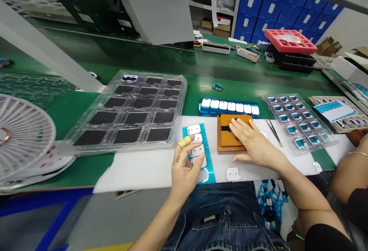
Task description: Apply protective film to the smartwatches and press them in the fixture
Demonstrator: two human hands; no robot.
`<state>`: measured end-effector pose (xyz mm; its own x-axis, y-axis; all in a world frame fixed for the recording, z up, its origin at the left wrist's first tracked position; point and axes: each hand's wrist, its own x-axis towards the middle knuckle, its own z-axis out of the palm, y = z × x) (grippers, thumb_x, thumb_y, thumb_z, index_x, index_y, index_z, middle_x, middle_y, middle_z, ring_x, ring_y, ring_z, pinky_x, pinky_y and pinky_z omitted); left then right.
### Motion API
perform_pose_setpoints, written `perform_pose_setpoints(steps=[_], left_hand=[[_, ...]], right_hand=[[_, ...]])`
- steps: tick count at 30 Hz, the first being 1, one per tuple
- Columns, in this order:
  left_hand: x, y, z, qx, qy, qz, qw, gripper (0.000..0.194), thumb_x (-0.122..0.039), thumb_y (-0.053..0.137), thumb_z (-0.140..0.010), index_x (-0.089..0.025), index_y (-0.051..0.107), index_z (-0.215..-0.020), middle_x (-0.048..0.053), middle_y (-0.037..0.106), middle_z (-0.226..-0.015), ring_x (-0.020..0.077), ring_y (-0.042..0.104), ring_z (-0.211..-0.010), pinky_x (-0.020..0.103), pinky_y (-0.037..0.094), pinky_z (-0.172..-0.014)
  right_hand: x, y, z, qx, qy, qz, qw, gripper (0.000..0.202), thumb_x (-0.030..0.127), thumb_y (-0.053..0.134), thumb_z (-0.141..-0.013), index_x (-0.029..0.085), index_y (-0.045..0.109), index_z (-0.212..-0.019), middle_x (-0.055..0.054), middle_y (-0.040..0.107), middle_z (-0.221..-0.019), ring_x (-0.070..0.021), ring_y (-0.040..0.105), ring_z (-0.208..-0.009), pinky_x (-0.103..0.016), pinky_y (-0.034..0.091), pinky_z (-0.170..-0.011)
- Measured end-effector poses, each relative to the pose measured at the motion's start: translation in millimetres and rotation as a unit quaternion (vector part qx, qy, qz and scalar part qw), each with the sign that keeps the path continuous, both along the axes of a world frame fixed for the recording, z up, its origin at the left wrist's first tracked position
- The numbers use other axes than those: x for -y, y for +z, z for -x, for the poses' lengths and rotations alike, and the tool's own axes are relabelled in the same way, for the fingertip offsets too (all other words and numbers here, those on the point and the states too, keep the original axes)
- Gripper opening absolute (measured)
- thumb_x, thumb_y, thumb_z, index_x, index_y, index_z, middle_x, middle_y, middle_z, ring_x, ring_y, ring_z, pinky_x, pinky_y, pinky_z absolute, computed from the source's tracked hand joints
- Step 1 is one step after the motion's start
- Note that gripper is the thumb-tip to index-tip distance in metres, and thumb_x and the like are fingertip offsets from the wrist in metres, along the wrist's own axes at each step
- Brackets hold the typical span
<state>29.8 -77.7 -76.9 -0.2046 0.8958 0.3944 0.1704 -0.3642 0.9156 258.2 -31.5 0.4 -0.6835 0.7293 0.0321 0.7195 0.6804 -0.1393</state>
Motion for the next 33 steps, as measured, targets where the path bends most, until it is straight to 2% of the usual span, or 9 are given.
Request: perform_pose_setpoints(steps=[6, 10, 12, 15, 18, 23, 27, 29, 33], left_hand=[[0.5, -0.9, 0.0, -0.012, -0.007, -0.004, 1.000, 0.020, -0.023, 0.062, -0.084, -0.024, 0.062, -0.105, 0.007, 0.054, -0.121, 0.0203, 0.050, -0.121, 0.035, 0.039, -0.104], [0.5, -0.9, 1.1, -0.043, -0.022, -0.011, 0.999, 0.022, -0.023, 0.060, -0.086, -0.023, 0.061, -0.108, 0.009, 0.055, -0.122, 0.0217, 0.050, -0.121, 0.039, 0.039, -0.105], [-1.6, 4.8, 1.4, -0.077, -0.041, -0.020, 0.996, 0.021, -0.022, 0.059, -0.086, -0.023, 0.060, -0.108, 0.009, 0.057, -0.121, 0.0223, 0.052, -0.118, 0.040, 0.041, -0.103], [-9.5, 24.4, -1.5, -0.153, -0.074, -0.069, 0.983, 0.018, -0.020, 0.056, -0.087, -0.022, 0.060, -0.104, 0.008, 0.061, -0.115, 0.0216, 0.057, -0.110, 0.040, 0.045, -0.097], [-24.6, 52.5, -10.9, -0.242, -0.124, -0.123, 0.955, 0.016, -0.021, 0.054, -0.088, -0.021, 0.061, -0.103, 0.008, 0.062, -0.111, 0.0214, 0.058, -0.105, 0.039, 0.047, -0.092], [-60.5, 91.6, -39.9, -0.435, -0.220, -0.101, 0.867, 0.023, -0.022, 0.057, -0.085, -0.017, 0.062, -0.107, 0.010, 0.063, -0.107, 0.0255, 0.053, -0.101, 0.042, 0.046, -0.090], [-88.3, 102.6, -61.2, -0.523, -0.263, -0.037, 0.810, 0.034, -0.021, 0.064, -0.079, -0.013, 0.063, -0.111, 0.012, 0.067, -0.104, 0.0295, 0.053, -0.099, 0.042, 0.045, -0.086], [-96.8, 102.6, -65.2, -0.504, -0.280, -0.023, 0.817, 0.035, -0.018, 0.067, -0.074, -0.014, 0.065, -0.109, 0.011, 0.069, -0.103, 0.0303, 0.054, -0.099, 0.041, 0.045, -0.085], [-87.9, 96.5, -55.5, -0.337, -0.266, -0.043, 0.902, 0.044, -0.019, 0.068, -0.072, -0.021, 0.063, -0.116, 0.008, 0.067, -0.112, 0.0269, 0.058, -0.100, 0.041, 0.045, -0.090]], right_hand=[[-0.8, -4.1, 2.3, -0.008, -0.013, -0.013, 1.000, 0.097, 0.067, 0.055, -0.079, 0.011, 0.020, -0.149, -0.018, 0.024, -0.152, -0.0324, 0.020, -0.143, -0.061, 0.014, -0.115], [-1.7, -15.4, -2.7, -0.107, -0.007, -0.021, 0.994, 0.089, 0.070, 0.046, -0.081, 0.019, 0.021, -0.150, -0.014, 0.032, -0.150, -0.0317, 0.025, -0.141, -0.061, 0.015, -0.115], [-2.4, -24.8, -8.4, -0.237, -0.011, -0.040, 0.971, 0.083, 0.072, 0.037, -0.084, 0.024, 0.020, -0.150, -0.011, 0.033, -0.150, -0.0303, 0.028, -0.140, -0.058, 0.019, -0.115], [-3.9, -37.3, -18.0, -0.459, -0.055, -0.080, 0.883, 0.070, 0.065, 0.026, -0.091, 0.027, 0.020, -0.150, -0.007, 0.026, -0.154, -0.0278, 0.025, -0.141, -0.053, 0.025, -0.115], [-5.6, -42.7, -24.2, -0.552, -0.083, -0.088, 0.825, 0.061, 0.058, 0.025, -0.095, 0.029, 0.026, -0.148, -0.005, 0.029, -0.153, -0.0273, 0.028, -0.141, -0.051, 0.032, -0.112], [-5.1, -40.9, -25.0, -0.541, -0.098, -0.084, 0.831, 0.059, 0.059, 0.029, -0.094, 0.028, 0.038, -0.143, -0.008, 0.041, -0.147, -0.0276, 0.039, -0.135, -0.049, 0.040, -0.106], [-3.4, -39.4, -24.0, -0.521, -0.112, -0.109, 0.839, 0.060, 0.061, 0.031, -0.093, 0.024, 0.045, -0.138, -0.010, 0.047, -0.142, -0.0279, 0.044, -0.130, -0.047, 0.045, -0.101], [-3.9, -39.2, -25.0, -0.514, -0.126, -0.115, 0.841, 0.058, 0.060, 0.031, -0.093, 0.022, 0.049, -0.134, -0.012, 0.052, -0.136, -0.0276, 0.049, -0.125, -0.046, 0.047, -0.097], [-2.9, -37.1, -26.0, -0.521, -0.155, -0.127, 0.830, 0.046, 0.051, 0.040, -0.093, 0.019, 0.057, -0.121, -0.013, 0.064, -0.116, -0.0250, 0.061, -0.103, -0.043, 0.052, -0.088]])
